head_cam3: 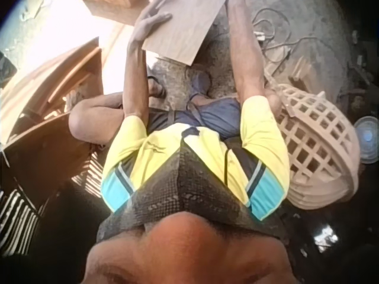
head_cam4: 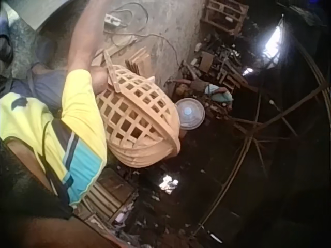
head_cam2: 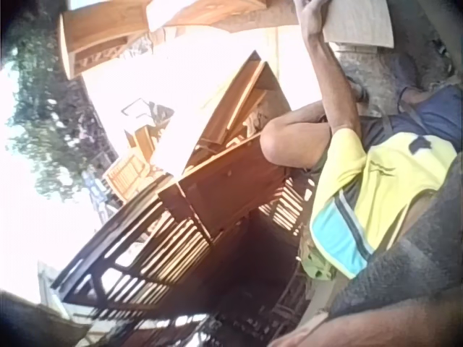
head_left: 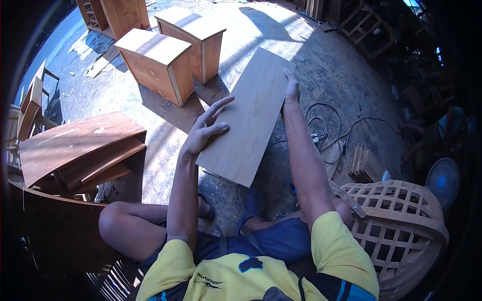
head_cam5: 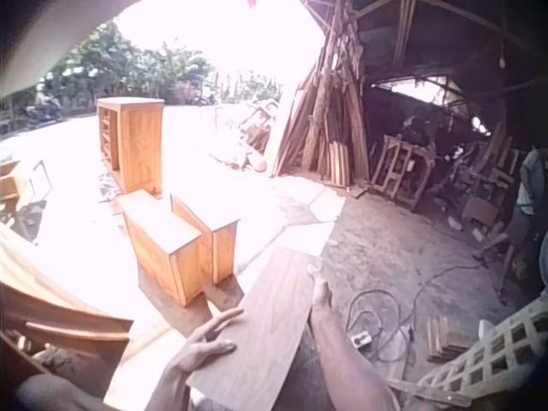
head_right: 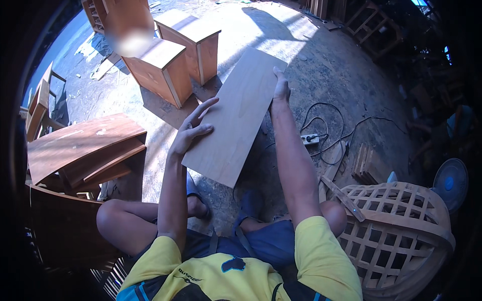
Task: The person sands the exterior and edges of wooden drawer components by hand with a piece of sandpaper.
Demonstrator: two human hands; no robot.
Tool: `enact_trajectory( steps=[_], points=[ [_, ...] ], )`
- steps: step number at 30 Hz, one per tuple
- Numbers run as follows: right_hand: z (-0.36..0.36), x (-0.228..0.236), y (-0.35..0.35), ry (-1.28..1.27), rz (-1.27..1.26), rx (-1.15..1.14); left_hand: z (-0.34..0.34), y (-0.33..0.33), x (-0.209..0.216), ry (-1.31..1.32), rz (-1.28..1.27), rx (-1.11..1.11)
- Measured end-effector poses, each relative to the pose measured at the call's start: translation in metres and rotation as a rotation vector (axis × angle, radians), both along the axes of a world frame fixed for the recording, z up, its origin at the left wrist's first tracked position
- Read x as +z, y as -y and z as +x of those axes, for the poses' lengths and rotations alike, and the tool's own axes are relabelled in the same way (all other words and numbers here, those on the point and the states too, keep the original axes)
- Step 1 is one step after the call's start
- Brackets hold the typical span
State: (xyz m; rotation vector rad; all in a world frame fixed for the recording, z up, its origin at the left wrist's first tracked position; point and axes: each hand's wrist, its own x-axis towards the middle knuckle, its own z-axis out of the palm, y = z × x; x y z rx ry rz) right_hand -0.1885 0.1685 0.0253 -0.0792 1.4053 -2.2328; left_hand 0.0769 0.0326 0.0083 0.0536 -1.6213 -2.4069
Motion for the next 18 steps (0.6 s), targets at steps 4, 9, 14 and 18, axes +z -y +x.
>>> enact_trajectory(
  steps=[4,9,14,18],
  points=[
    [-0.028,-0.04,-0.005,0.048,-0.041,0.043,-0.012,-0.007,-0.016,0.022,0.018,0.001],
    [-0.035,-0.068,-0.016,0.039,-0.105,0.105,-0.015,-0.014,-0.03,0.029,0.052,-0.012],
    [-0.035,-0.056,-0.076,-0.536,0.997,-0.206,-0.021,-0.014,-0.025,0.001,0.066,-0.025],
    [0.084,0.005,-0.078,-1.077,0.799,-0.354,-0.014,-0.012,-0.031,0.065,0.068,0.028]
  ],
)
